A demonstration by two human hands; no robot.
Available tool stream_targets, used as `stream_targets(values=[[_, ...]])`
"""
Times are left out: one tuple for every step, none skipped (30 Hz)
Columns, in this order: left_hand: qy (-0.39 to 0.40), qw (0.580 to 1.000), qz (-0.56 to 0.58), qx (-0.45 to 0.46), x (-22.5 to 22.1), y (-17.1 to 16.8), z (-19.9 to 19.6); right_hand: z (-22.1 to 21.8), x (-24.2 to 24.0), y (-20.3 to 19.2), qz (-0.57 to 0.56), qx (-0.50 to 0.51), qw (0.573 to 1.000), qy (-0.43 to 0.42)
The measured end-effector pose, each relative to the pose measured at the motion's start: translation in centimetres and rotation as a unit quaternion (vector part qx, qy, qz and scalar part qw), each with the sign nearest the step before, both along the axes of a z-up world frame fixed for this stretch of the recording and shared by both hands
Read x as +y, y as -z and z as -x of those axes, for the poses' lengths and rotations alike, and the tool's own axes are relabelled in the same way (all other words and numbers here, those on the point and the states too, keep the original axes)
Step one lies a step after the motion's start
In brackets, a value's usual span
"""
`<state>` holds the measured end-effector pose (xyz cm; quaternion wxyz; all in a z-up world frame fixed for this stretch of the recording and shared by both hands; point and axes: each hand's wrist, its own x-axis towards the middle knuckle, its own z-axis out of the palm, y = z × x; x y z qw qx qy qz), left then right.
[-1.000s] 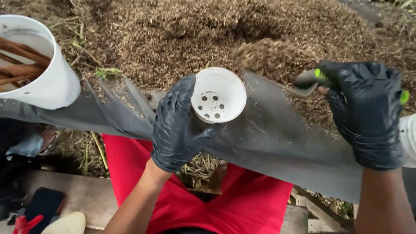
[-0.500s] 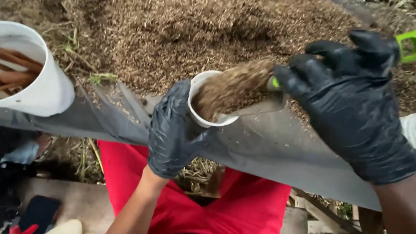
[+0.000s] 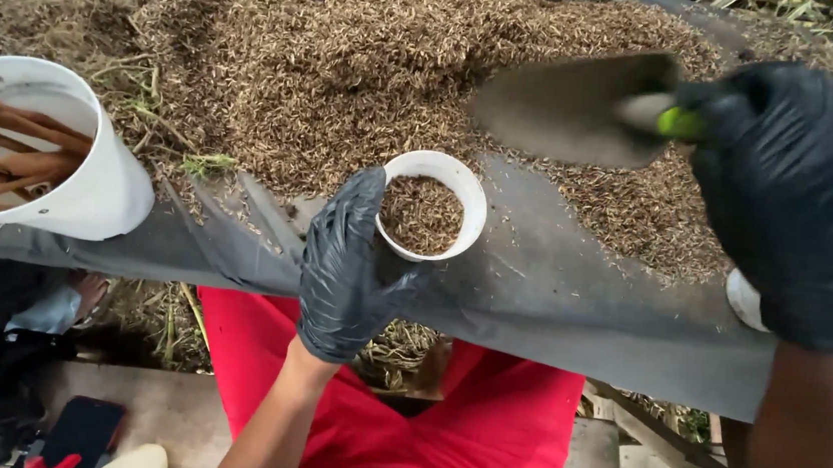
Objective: Filling small plastic cups with soil using a hand trowel and planting cinnamon sticks into the soil.
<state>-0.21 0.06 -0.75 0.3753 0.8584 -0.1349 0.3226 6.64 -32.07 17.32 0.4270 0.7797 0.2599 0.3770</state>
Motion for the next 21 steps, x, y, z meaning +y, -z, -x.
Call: stream_targets(values=[[-0.002, 1.0, 0.0, -0.003, 0.0, 0.0, 0.0, -0.9, -1.4, 1.0, -0.085, 0.069, 0.993, 0.035], [-0.004, 1.0, -0.001, -0.006, 0.0, 0.1, -0.1, -1.8, -2.8, 2.0, -0.173, 0.136, 0.973, 0.069], [-0.002, 1.0, -0.001, -0.007, 0.0, -0.4, 0.0, -2.8, -3.6, 2.7, -0.173, 0.135, 0.973, 0.07], [0.005, 1.0, 0.009, 0.001, 0.0, -0.8, 0.1, -3.8, -4.4, 3.4, -0.243, 0.174, 0.954, 0.022], [0.013, 1.0, 0.019, 0.01, 0.0, -1.2, 0.1, -4.7, -5.3, 4.1, -0.31, 0.211, 0.927, -0.027], [0.014, 1.0, 0.018, 0.008, 0.0, -0.9, 0.0, -4.8, -5.0, 3.5, -0.31, 0.21, 0.927, -0.027], [0.009, 1.0, 0.015, -0.01, 0.0, -0.7, -0.1, -4.8, -4.8, 3.0, -0.305, 0.206, 0.929, -0.028], [0.005, 1.0, 0.011, -0.027, -0.1, -0.3, -0.1, -4.8, -4.6, 2.7, -0.3, 0.204, 0.931, -0.028], [0.005, 1.0, 0.01, -0.027, -0.1, -0.3, -0.2, -5.6, -4.4, 2.6, -0.301, 0.205, 0.931, -0.028], [0.004, 1.0, 0.013, -0.016, -0.1, -0.3, -0.2, -6.4, -4.3, 2.5, -0.283, 0.235, 0.929, -0.04], [0.002, 1.0, 0.015, -0.005, -0.2, -0.3, -0.3, -7.1, -4.2, 2.4, -0.264, 0.265, 0.926, -0.054], [0.003, 1.0, 0.015, -0.006, -0.3, -0.5, -0.2, -7.7, -3.4, 2.1, -0.265, 0.264, 0.926, -0.053], [-0.008, 1.0, 0.007, -0.002, -0.3, -0.7, -0.2, -8.3, -2.6, 1.8, -0.28, 0.303, 0.907, -0.082], [-0.018, 1.0, 0.001, 0.004, -0.4, -1.0, -0.1, -8.9, -1.8, 1.5, -0.294, 0.342, 0.886, -0.11], [-0.017, 1.0, 0.001, 0.004, -0.6, -1.0, -0.1, -9.8, -1.5, 1.3, -0.294, 0.342, 0.886, -0.109], [-0.026, 1.0, -0.007, 0.005, -0.7, -1.0, -0.1, -10.6, -1.2, 1.2, -0.292, 0.344, 0.882, -0.138], [-0.036, 0.999, -0.014, 0.005, -0.8, -1.0, -0.2, -11.4, -0.8, 1.2, -0.289, 0.346, 0.877, -0.167], [-0.035, 0.999, -0.016, 0.004, -0.8, -1.1, -0.2, -11.8, -0.2, 1.2, -0.291, 0.345, 0.877, -0.167], [-0.043, 0.999, -0.015, 0.006, -0.8, -1.2, -0.2, -12.1, 0.5, 1.3, -0.284, 0.379, 0.87, -0.139], [-0.051, 0.999, -0.012, 0.007, -0.9, -1.4, -0.2, -12.6, 1.2, 1.2, -0.276, 0.412, 0.861, -0.111], [-0.05, 0.999, -0.013, 0.005, -0.7, -1.4, 0.0, -11.4, 1.3, 1.5, -0.277, 0.411, 0.862, -0.111]])
